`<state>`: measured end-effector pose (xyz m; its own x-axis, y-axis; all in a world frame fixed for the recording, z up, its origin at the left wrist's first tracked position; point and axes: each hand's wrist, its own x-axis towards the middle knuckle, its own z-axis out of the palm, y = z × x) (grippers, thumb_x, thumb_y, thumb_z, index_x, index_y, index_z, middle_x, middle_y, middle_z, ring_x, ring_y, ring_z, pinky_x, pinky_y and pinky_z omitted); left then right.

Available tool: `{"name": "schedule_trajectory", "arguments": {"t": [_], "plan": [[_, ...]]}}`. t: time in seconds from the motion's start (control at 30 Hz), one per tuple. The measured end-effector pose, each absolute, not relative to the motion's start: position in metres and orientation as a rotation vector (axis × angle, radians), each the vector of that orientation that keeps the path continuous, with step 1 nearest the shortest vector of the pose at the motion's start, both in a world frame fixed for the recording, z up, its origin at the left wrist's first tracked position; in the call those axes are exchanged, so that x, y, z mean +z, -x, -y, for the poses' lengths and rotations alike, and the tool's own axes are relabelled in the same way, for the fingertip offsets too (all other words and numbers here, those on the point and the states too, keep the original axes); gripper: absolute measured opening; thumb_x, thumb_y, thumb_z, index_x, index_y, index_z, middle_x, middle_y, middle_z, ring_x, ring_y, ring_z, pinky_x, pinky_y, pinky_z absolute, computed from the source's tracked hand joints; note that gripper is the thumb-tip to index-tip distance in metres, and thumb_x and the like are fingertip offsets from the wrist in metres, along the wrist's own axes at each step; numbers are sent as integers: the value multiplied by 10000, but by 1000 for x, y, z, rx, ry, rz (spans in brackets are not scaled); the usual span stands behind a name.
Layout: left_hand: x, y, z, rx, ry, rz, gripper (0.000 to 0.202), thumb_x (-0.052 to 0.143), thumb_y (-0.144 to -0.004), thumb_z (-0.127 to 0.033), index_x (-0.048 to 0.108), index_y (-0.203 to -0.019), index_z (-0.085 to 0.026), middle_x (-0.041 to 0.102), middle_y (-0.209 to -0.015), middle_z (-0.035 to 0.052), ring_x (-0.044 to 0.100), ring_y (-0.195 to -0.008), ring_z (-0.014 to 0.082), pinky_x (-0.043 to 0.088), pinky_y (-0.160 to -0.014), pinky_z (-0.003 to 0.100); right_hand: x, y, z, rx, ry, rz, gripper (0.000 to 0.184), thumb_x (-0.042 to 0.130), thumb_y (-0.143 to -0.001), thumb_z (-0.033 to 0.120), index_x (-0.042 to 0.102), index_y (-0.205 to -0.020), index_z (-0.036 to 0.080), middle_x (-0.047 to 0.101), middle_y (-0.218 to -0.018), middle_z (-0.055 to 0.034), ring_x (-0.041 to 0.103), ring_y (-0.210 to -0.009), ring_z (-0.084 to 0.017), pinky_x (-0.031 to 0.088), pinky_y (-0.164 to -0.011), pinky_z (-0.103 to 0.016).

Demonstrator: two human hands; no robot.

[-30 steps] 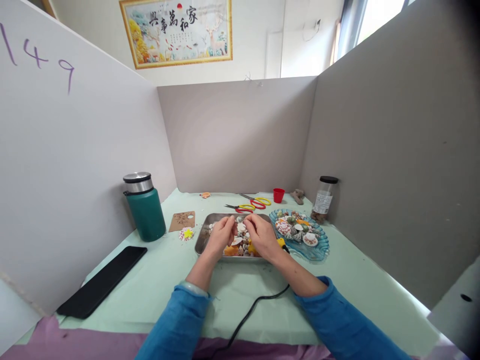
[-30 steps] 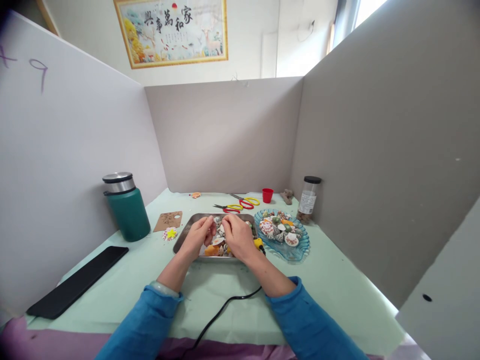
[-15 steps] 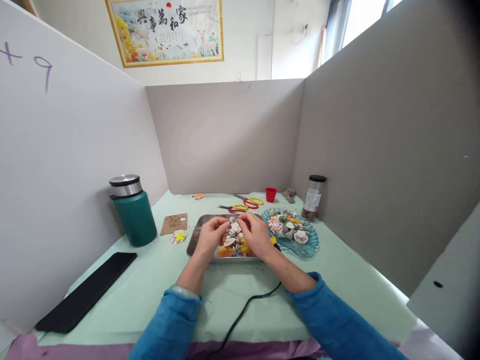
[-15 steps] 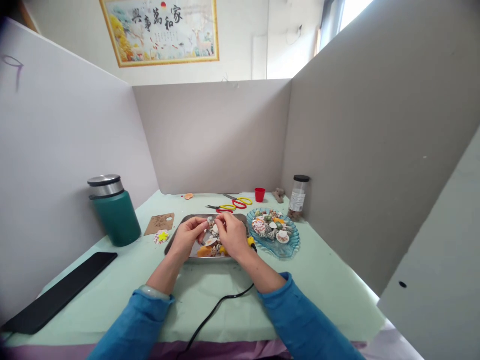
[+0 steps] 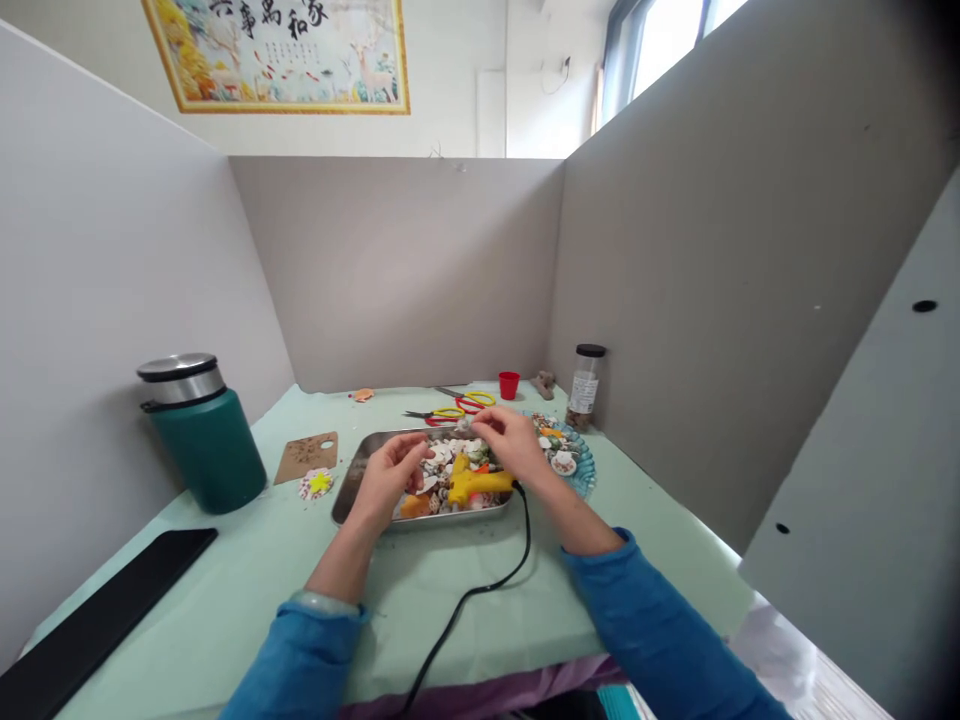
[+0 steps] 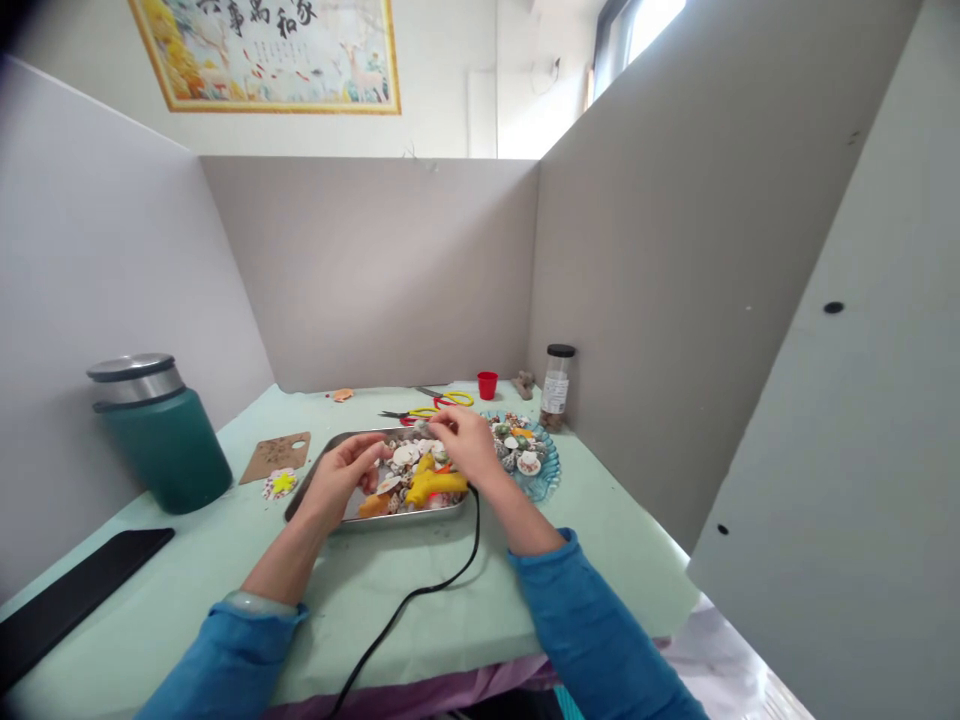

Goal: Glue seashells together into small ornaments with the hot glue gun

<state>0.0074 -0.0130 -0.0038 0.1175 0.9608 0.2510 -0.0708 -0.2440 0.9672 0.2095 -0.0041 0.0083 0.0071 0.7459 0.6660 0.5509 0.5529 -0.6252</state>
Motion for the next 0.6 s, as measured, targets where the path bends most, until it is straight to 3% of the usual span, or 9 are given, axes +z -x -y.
{"name": "schedule_trajectory", "arguments": {"t": [0.07,0.27,0.6], "plan": [[-4,-7,13,1328,-1398,-940,437,681,-666,-433,577,-969,-135,661,-777,34,464,-403,55,370,-389,194,5,-241,-3,164,1246,1625,171,523,-775,281,659,-765,178,674,-763,-17,580,-668,-149,428,-633,-250],[-8,-6,9,1302,-1395,-1018,400,679,-663,-445,594,-893,-128,656,-747,36,461,-399,53,359,-387,187,-14,-321,-11,81,1541,1626,146,576,-718,261,700,-719,183,685,-759,-32,598,-694,-170,419,-646,-265],[-4,-8,11,1285,-1391,-1055,404,711,-616,-475,601,-783,-124,631,-652,24,440,-380,63,346,-374,195,-27,-330,-7,-22,1706,1825,122,621,-702,248,741,-716,232,668,-801,-26,567,-720,-156,383,-635,-238]]}}
